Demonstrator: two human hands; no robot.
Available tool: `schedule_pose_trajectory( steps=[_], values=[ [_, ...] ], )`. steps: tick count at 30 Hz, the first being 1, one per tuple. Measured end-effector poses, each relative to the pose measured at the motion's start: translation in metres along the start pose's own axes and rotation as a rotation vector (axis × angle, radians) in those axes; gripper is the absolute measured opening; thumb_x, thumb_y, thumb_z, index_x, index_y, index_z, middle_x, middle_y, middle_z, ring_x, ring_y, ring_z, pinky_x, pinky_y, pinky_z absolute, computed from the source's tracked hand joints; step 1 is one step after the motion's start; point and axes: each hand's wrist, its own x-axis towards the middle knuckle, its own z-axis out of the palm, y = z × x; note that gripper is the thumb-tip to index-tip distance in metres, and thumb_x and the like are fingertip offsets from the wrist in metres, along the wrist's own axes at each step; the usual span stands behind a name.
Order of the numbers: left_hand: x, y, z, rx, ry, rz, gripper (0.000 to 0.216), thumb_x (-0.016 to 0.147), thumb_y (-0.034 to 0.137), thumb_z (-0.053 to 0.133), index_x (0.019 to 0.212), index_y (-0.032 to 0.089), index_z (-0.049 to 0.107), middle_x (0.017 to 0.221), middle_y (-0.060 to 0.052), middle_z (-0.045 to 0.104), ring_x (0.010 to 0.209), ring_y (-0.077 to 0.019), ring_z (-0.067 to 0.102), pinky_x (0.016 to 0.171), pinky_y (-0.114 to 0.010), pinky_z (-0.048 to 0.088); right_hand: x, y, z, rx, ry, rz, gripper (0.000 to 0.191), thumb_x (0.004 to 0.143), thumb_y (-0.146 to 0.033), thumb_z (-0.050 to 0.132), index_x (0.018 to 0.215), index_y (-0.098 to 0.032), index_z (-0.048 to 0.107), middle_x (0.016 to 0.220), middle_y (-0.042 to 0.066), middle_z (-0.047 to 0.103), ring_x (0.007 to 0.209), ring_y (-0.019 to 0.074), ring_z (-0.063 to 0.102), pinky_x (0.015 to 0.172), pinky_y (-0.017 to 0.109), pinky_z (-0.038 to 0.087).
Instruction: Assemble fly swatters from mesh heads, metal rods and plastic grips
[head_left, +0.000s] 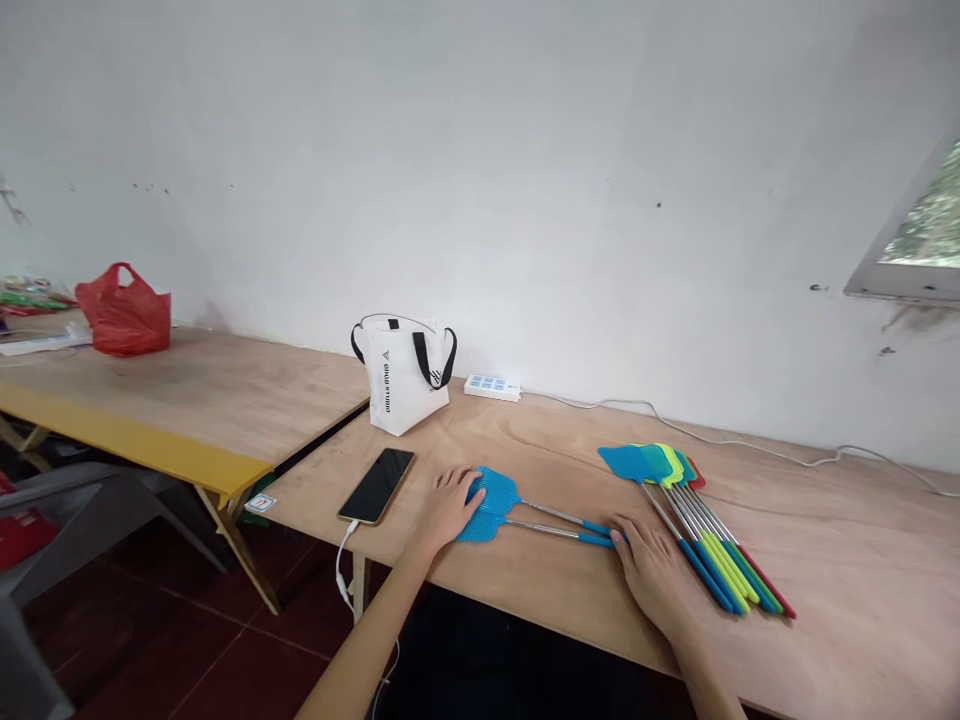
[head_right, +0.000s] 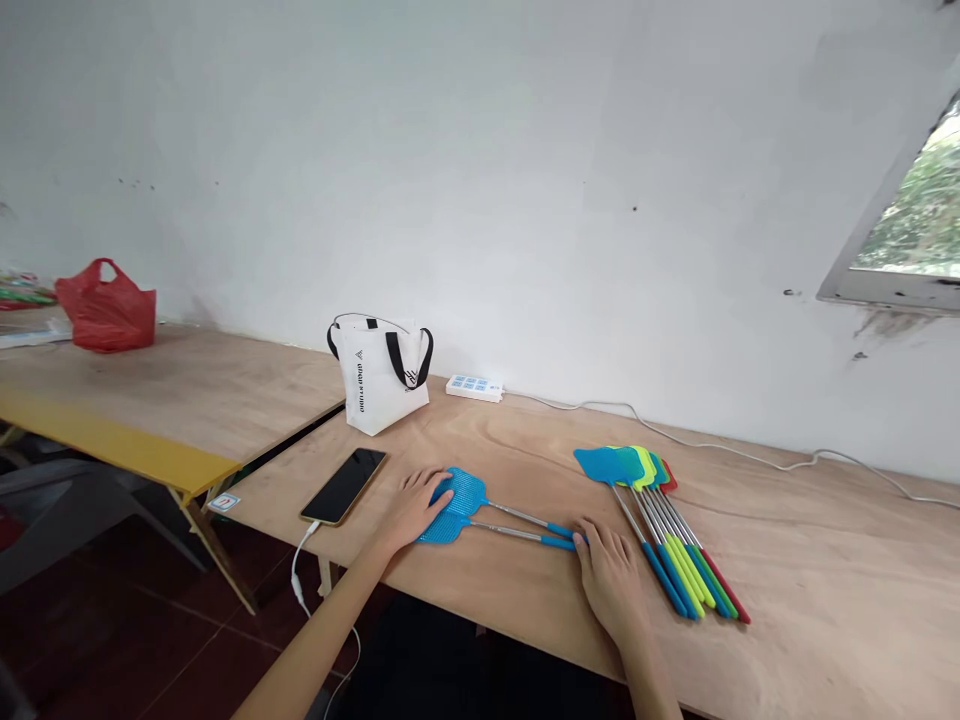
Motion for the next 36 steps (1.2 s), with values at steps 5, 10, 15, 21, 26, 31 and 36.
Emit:
schedule_pose_trajectory(
  steps=[5,10,15,21,26,31,36],
  values=[
    [-0.001,-0.001,-0.002,0.016,0.004,0.026,0.037,0.108,0.038,0.031,0.133,0.026,0.057,0.140,-0.008,0.059,0.128,-0.0285,0.053,0.107,-0.048,0.041,-0.002,0.010,0.010,-0.005,0.098,0.030,0.043,0.094,-0.019,0.030,0.123,-0.019,0.062,0.120,0.011,0.071,0.120,0.0266,0.063,0.107,0.047,0.045],
    [0.000,-0.001,-0.001,0.037,-0.006,0.020,0.036,0.108,0.031,0.030,0.133,0.026,0.056,0.141,-0.007,0.058,0.129,-0.0280,0.053,0.107,-0.047,0.041,-0.006,0.008,0.012,-0.069,0.078,0.060,0.056,0.082,-0.005,0.032,0.127,-0.021,0.063,0.126,0.009,0.069,0.124,0.0255,0.061,0.109,0.046,0.044],
    [0.000,0.000,-0.001,0.044,-0.001,0.015,0.036,0.106,0.031,0.032,0.132,0.026,0.056,0.141,-0.008,0.058,0.129,-0.0279,0.053,0.108,-0.046,0.041,-0.005,0.007,0.009,-0.090,0.017,0.016,0.054,0.083,-0.004,0.031,0.120,-0.021,0.067,0.127,0.008,0.069,0.126,0.0241,0.060,0.111,0.044,0.043],
    [0.000,0.000,-0.001,0.026,0.001,0.036,0.036,0.106,0.031,0.031,0.131,0.026,0.057,0.140,-0.009,0.058,0.129,-0.0271,0.052,0.109,-0.047,0.040,-0.004,0.008,0.008,-0.086,0.019,0.012,0.056,0.082,-0.005,0.032,0.120,-0.023,0.068,0.123,0.007,0.070,0.123,0.0240,0.061,0.110,0.044,0.044],
    [0.000,0.001,-0.002,0.005,0.000,0.027,0.035,0.106,0.031,0.033,0.131,0.025,0.057,0.141,-0.009,0.057,0.130,-0.0282,0.051,0.108,-0.048,0.040,-0.003,0.005,0.005,-0.060,0.022,0.016,0.056,0.082,-0.007,0.032,0.121,-0.025,0.069,0.124,0.007,0.070,0.124,0.0259,0.061,0.110,0.047,0.044],
    [-0.001,0.002,-0.003,0.002,0.008,0.032,0.035,0.106,0.031,0.033,0.130,0.026,0.058,0.139,-0.008,0.058,0.130,-0.0278,0.052,0.108,-0.047,0.040,-0.004,0.006,0.006,-0.051,0.023,0.020,0.057,0.081,-0.007,0.032,0.121,-0.024,0.069,0.124,0.008,0.069,0.124,0.0268,0.060,0.108,0.047,0.045],
    [-0.001,0.004,-0.004,0.018,-0.011,0.011,0.034,0.107,0.029,0.034,0.131,0.025,0.057,0.141,-0.009,0.057,0.131,-0.0280,0.052,0.108,-0.047,0.040,-0.005,0.006,0.008,-0.065,0.023,0.024,0.056,0.081,-0.006,0.033,0.121,-0.024,0.068,0.125,0.007,0.069,0.124,0.0261,0.060,0.108,0.046,0.045]
  ],
)
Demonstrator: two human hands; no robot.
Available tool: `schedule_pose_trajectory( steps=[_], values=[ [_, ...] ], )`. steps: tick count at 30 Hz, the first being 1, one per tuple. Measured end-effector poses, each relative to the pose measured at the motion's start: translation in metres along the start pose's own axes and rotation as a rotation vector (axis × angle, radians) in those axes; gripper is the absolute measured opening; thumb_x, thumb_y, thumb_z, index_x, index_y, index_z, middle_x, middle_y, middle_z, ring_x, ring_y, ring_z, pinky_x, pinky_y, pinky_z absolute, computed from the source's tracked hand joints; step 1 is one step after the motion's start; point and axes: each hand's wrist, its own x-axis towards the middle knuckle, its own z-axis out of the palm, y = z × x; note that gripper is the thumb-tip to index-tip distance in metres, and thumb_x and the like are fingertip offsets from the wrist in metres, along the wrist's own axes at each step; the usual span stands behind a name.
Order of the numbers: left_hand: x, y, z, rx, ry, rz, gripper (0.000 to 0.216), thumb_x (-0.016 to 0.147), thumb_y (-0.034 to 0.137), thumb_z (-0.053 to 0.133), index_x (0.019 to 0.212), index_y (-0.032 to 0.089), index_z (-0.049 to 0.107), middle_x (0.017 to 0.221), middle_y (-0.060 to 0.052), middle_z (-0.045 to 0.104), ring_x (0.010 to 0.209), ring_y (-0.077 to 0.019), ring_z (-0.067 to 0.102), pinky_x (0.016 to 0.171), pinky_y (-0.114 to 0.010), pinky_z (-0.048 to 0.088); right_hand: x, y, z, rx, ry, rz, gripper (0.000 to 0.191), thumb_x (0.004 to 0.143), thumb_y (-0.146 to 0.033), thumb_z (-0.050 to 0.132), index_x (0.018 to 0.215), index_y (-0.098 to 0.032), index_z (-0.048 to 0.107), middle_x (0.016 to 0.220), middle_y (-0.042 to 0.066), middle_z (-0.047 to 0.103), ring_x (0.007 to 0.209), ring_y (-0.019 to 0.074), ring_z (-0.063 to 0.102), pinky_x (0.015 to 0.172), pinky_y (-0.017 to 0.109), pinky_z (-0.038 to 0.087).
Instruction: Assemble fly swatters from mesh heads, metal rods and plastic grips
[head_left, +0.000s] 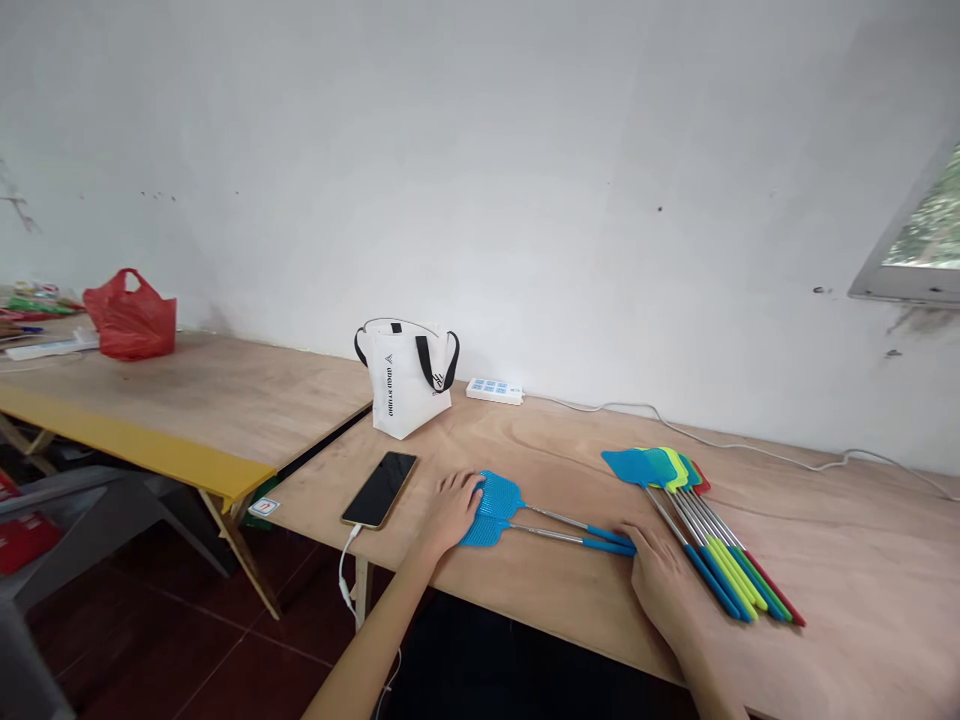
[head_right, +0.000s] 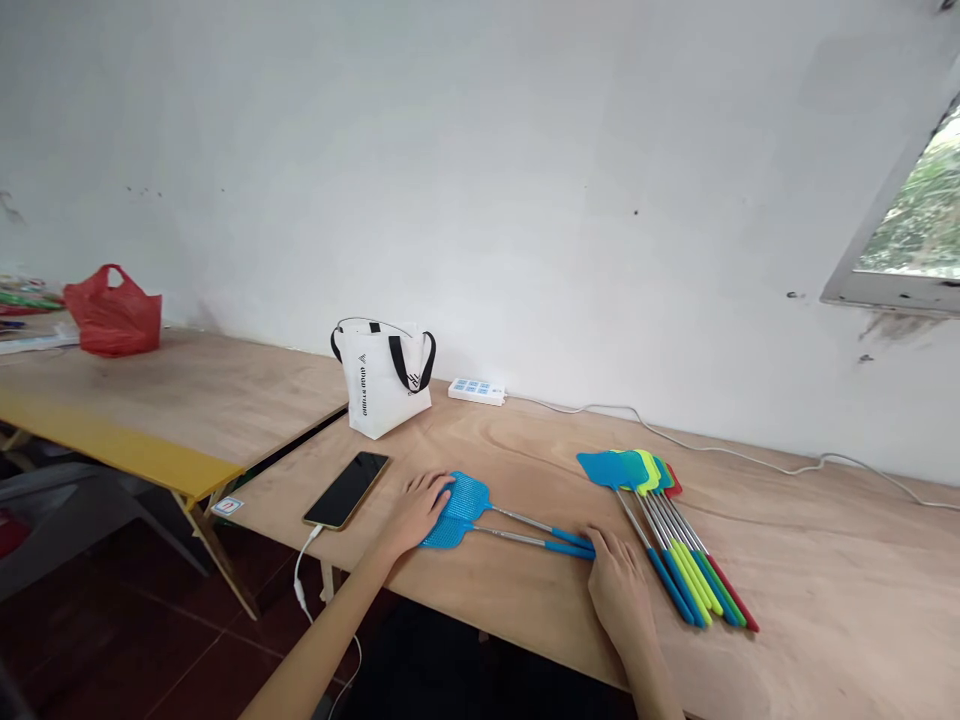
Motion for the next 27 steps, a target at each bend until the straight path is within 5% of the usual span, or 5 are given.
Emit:
schedule_pose_trajectory(
  steps=[15,27],
  values=[
    [0.000,-0.004,0.004,0.006,0.019,0.011,0.035,0.106,0.030,0.032,0.130,0.026,0.057,0.140,-0.008,0.058,0.129,-0.0285,0.053,0.107,-0.048,0.041,0.002,0.000,-0.001,0.066,0.026,0.021,0.050,0.085,-0.011,0.031,0.119,-0.024,0.064,0.123,0.007,0.069,0.122,0.0255,0.062,0.109,0.047,0.044],
    [0.003,-0.009,0.011,-0.082,0.045,-0.043,0.035,0.105,0.023,0.032,0.132,0.021,0.053,0.135,-0.012,0.061,0.126,-0.0277,0.056,0.107,-0.046,0.043,0.009,-0.003,-0.011,0.171,0.072,0.105,0.036,0.098,-0.039,0.031,0.101,-0.022,0.063,0.105,0.012,0.071,0.108,0.0293,0.066,0.097,0.047,0.050]
  ],
)
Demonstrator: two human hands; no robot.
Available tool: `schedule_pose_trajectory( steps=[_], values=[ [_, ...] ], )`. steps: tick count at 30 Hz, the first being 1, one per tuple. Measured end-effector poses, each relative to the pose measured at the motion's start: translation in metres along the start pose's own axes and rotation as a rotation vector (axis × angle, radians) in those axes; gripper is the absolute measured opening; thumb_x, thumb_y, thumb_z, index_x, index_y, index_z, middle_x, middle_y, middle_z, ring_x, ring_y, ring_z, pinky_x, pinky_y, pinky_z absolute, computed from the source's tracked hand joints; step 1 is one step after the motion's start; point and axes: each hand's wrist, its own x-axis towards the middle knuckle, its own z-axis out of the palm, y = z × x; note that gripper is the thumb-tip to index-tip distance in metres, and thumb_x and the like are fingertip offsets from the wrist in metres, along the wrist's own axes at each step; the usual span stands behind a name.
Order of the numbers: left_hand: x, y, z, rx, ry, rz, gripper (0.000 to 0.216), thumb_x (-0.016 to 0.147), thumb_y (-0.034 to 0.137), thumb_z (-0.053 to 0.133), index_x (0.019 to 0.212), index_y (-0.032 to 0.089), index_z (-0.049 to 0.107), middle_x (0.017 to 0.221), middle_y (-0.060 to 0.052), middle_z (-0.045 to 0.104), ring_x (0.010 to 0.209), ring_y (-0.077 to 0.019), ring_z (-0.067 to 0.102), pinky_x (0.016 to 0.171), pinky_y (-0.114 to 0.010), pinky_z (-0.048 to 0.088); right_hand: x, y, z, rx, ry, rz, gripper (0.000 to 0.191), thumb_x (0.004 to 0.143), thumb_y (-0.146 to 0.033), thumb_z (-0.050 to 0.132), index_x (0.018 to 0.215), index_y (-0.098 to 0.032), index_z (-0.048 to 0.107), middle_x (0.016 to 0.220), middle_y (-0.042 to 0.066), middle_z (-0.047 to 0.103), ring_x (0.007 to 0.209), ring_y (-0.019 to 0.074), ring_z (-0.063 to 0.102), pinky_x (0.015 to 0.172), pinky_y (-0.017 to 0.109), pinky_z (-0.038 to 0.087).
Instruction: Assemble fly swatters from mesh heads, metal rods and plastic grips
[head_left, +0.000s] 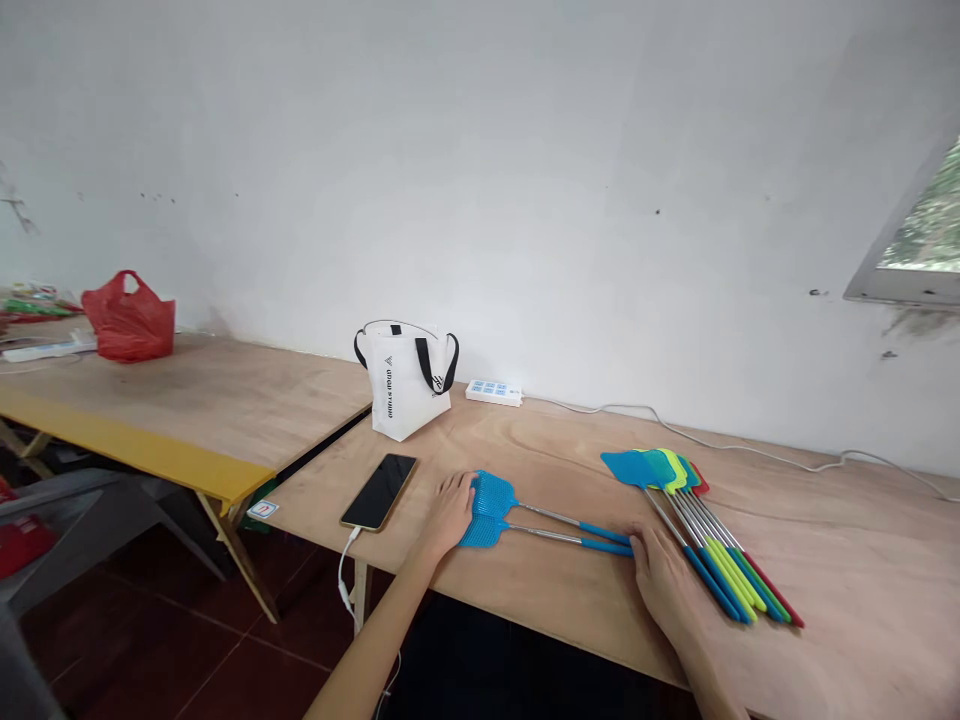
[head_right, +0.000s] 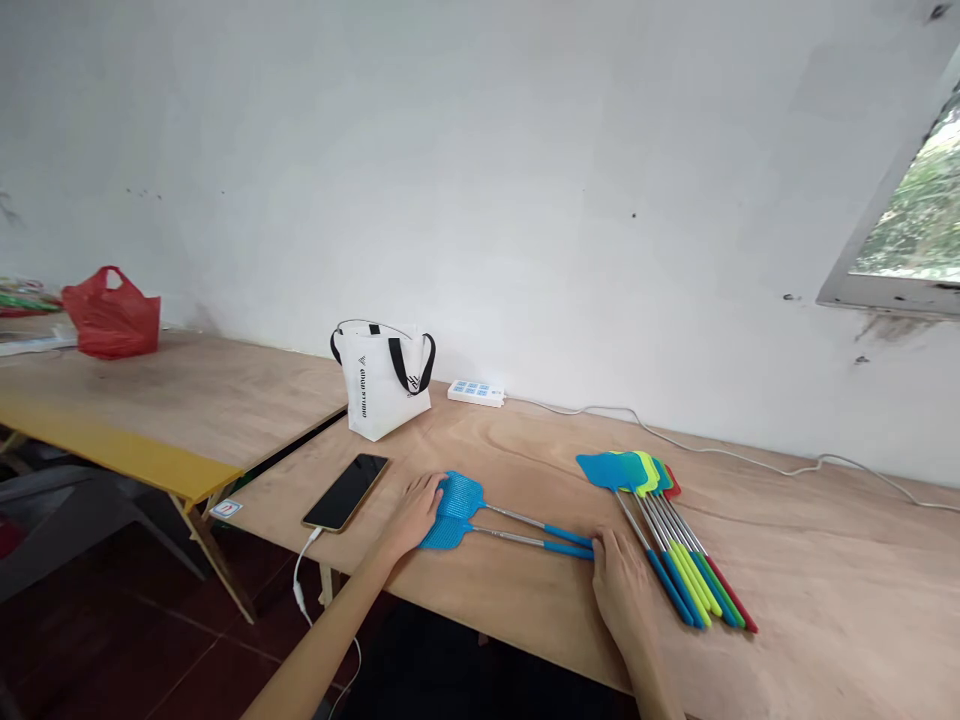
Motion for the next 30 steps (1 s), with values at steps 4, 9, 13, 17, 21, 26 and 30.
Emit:
schedule_pose_trajectory(
  steps=[4,9,13,17,21,26,30],
  values=[
    [0.002,0.001,-0.003,-0.088,0.046,-0.011,0.034,0.103,0.019,0.033,0.128,0.021,0.056,0.131,-0.011,0.062,0.123,-0.0261,0.058,0.106,-0.043,0.046,-0.003,-0.015,-0.006,0.030,-0.074,-0.116,0.036,0.099,-0.047,0.037,0.112,-0.026,0.065,0.126,0.008,0.067,0.122,0.0271,0.061,0.103,0.045,0.048],
    [0.003,0.021,-0.013,-0.237,0.148,0.026,0.026,0.104,0.031,0.040,0.117,0.023,0.061,0.120,-0.008,0.065,0.116,-0.0242,0.061,0.104,-0.040,0.049,-0.006,-0.019,-0.006,0.036,-0.125,-0.165,0.034,0.099,-0.045,0.043,0.118,-0.029,0.066,0.132,0.006,0.065,0.126,0.0262,0.059,0.105,0.046,0.048],
    [-0.003,0.046,-0.018,-0.226,0.073,0.153,0.020,0.103,0.035,0.051,0.108,0.025,0.068,0.120,-0.005,0.066,0.118,-0.0238,0.060,0.107,-0.040,0.046,-0.006,-0.016,-0.005,0.022,-0.168,-0.191,0.032,0.100,-0.045,0.044,0.113,-0.030,0.068,0.131,0.005,0.066,0.125,0.0266,0.060,0.105,0.047,0.047],
    [-0.012,0.061,-0.014,-0.119,-0.118,0.279,0.019,0.097,0.043,0.064,0.106,0.029,0.073,0.137,-0.003,0.061,0.131,-0.0280,0.053,0.113,-0.047,0.040,-0.005,-0.018,-0.008,0.025,-0.190,-0.196,0.031,0.100,-0.046,0.044,0.108,-0.030,0.069,0.129,0.006,0.067,0.122,0.0271,0.061,0.106,0.048,0.046],
    [-0.014,0.064,-0.009,-0.099,-0.171,0.290,0.013,0.096,0.040,0.067,0.100,0.030,0.075,0.147,-0.001,0.055,0.137,-0.0291,0.048,0.115,-0.049,0.037,-0.002,-0.028,-0.016,0.075,-0.186,-0.205,0.031,0.101,-0.044,0.041,0.102,-0.029,0.068,0.122,0.006,0.070,0.118,0.0262,0.063,0.104,0.045,0.047],
    [-0.013,0.063,-0.007,-0.136,-0.155,0.303,0.014,0.099,0.036,0.063,0.094,0.027,0.071,0.141,-0.001,0.059,0.134,-0.0267,0.050,0.113,-0.045,0.038,0.001,-0.038,-0.025,0.109,-0.166,-0.192,0.032,0.101,-0.045,0.039,0.103,-0.028,0.066,0.112,0.006,0.073,0.112,0.0256,0.066,0.099,0.042,0.050],
    [-0.013,0.061,-0.005,-0.165,-0.186,0.317,0.015,0.100,0.038,0.061,0.096,0.026,0.068,0.134,-0.002,0.063,0.130,-0.0258,0.053,0.112,-0.044,0.039,-0.002,-0.034,-0.018,0.074,-0.211,-0.183,0.035,0.100,-0.051,0.041,0.105,-0.029,0.068,0.114,0.004,0.073,0.113,0.0254,0.066,0.102,0.044,0.049]
  ],
)
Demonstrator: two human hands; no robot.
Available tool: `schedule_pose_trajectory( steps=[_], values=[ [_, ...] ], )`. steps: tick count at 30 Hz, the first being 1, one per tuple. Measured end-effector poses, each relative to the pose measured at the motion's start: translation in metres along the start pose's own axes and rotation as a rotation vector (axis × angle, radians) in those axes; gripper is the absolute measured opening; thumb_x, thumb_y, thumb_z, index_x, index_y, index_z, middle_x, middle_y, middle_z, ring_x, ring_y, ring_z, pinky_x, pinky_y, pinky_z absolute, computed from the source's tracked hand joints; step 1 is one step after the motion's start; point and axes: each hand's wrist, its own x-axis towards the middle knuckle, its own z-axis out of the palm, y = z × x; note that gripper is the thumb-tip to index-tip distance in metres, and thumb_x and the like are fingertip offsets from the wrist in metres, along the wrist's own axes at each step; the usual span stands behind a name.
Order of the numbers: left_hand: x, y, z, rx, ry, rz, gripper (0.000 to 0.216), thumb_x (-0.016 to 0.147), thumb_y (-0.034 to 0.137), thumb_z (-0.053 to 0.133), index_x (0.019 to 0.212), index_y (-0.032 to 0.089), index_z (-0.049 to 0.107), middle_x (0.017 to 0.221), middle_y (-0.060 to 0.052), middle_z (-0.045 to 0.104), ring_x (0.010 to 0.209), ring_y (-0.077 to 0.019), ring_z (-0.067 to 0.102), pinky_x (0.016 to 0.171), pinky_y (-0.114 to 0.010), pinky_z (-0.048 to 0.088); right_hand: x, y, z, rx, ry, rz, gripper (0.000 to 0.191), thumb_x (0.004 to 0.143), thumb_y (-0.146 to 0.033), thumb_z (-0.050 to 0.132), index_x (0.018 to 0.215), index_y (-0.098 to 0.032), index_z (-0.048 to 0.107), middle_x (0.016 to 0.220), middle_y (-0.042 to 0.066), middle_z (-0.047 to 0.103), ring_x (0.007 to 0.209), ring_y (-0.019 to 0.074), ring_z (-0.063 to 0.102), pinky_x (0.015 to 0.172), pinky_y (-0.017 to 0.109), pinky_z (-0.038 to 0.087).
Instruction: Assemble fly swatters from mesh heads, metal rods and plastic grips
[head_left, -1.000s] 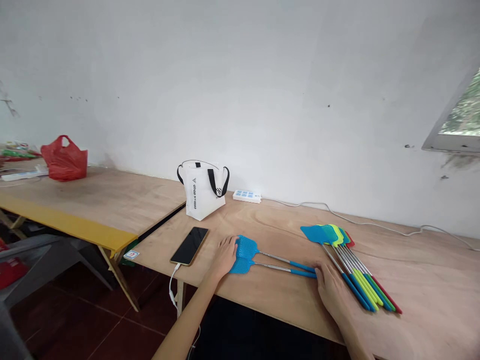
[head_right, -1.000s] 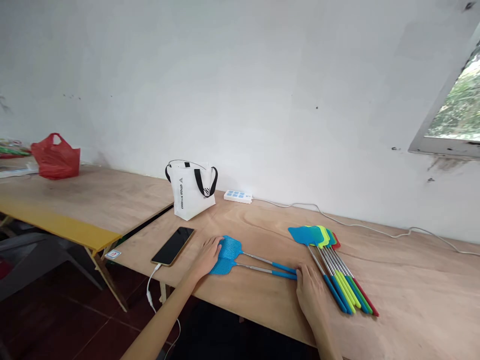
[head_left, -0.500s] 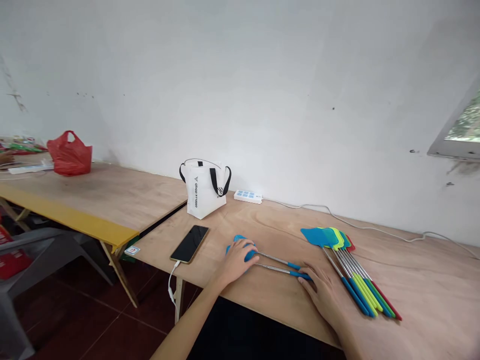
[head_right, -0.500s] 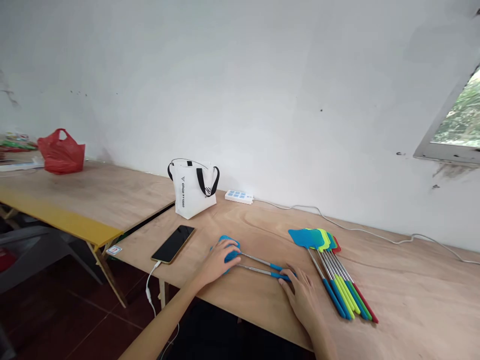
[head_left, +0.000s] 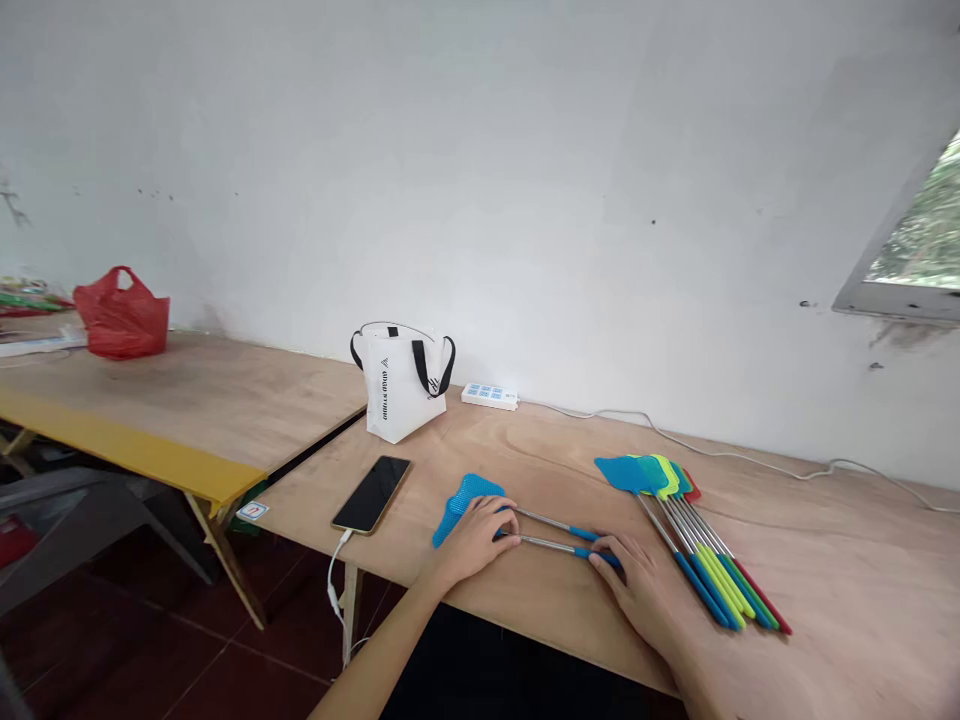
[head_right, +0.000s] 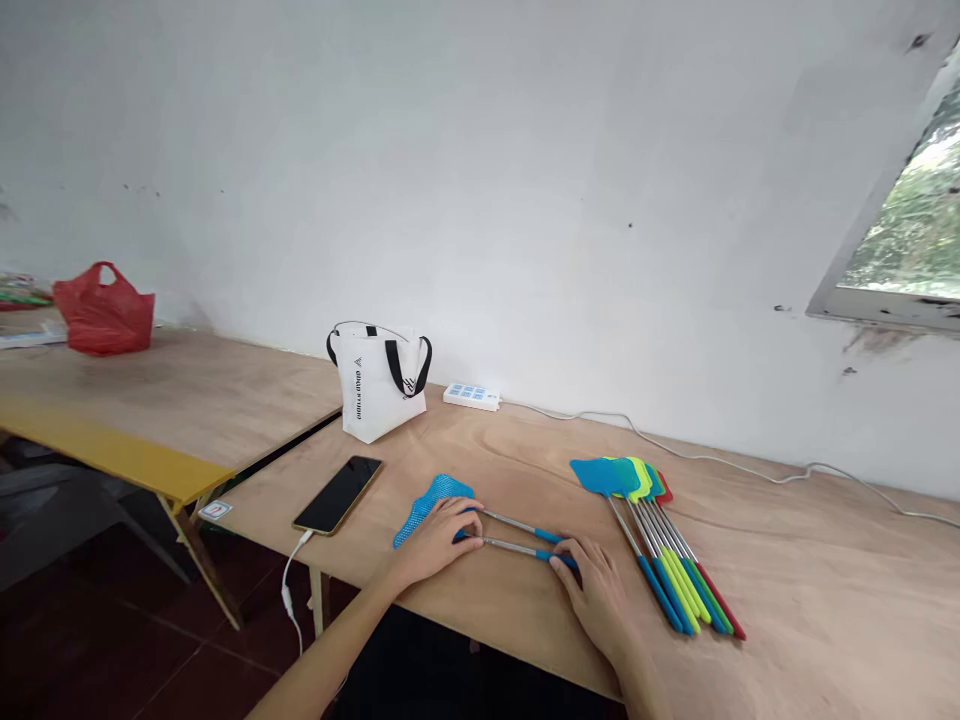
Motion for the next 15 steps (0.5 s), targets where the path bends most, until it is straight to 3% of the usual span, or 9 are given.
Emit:
schedule_pose_trajectory(
  steps=[4,6,9,13,15],
  values=[
    [-0.001,0.000,0.002,-0.004,0.032,-0.012,0.017,0.102,0.040,0.058,0.111,0.028,0.065,0.135,-0.002,0.063,0.129,-0.0247,0.054,0.110,-0.042,0.040,-0.003,0.014,0.015,-0.092,0.064,0.062,0.047,0.100,-0.057,0.039,0.129,-0.028,0.062,0.138,0.008,0.064,0.130,0.0304,0.057,0.113,0.054,0.038],
    [-0.002,-0.001,0.004,0.020,0.060,-0.017,0.022,0.105,0.037,0.053,0.124,0.028,0.060,0.138,-0.003,0.061,0.132,-0.0240,0.053,0.114,-0.045,0.036,-0.003,0.019,0.019,-0.114,0.076,0.084,0.050,0.099,-0.059,0.038,0.128,-0.027,0.063,0.140,0.009,0.063,0.131,0.0324,0.055,0.114,0.058,0.035],
    [-0.001,-0.001,0.008,0.072,0.085,-0.024,0.025,0.107,0.034,0.048,0.129,0.028,0.057,0.137,-0.003,0.062,0.133,-0.0235,0.052,0.119,-0.049,0.029,-0.002,0.018,0.017,-0.074,0.063,0.062,0.044,0.100,-0.059,0.038,0.113,-0.029,0.068,0.129,0.007,0.068,0.124,0.0310,0.060,0.110,0.055,0.040],
    [0.000,-0.002,0.010,0.136,0.126,-0.012,0.021,0.106,0.035,0.051,0.121,0.026,0.063,0.119,-0.003,0.065,0.117,-0.0226,0.060,0.113,-0.047,0.036,0.002,0.007,0.006,-0.012,0.067,0.014,0.039,0.100,-0.056,0.040,0.093,-0.028,0.066,0.102,0.005,0.074,0.103,0.0279,0.069,0.097,0.048,0.050],
    [0.000,0.000,0.009,0.161,0.144,-0.007,0.017,0.104,0.035,0.055,0.110,0.025,0.067,0.112,-0.003,0.064,0.110,-0.0222,0.061,0.110,-0.047,0.039,0.003,0.003,0.002,-0.007,0.082,-0.019,0.036,0.101,-0.054,0.041,0.091,-0.028,0.064,0.099,0.005,0.074,0.100,0.0274,0.069,0.094,0.047,0.051]
  ],
)
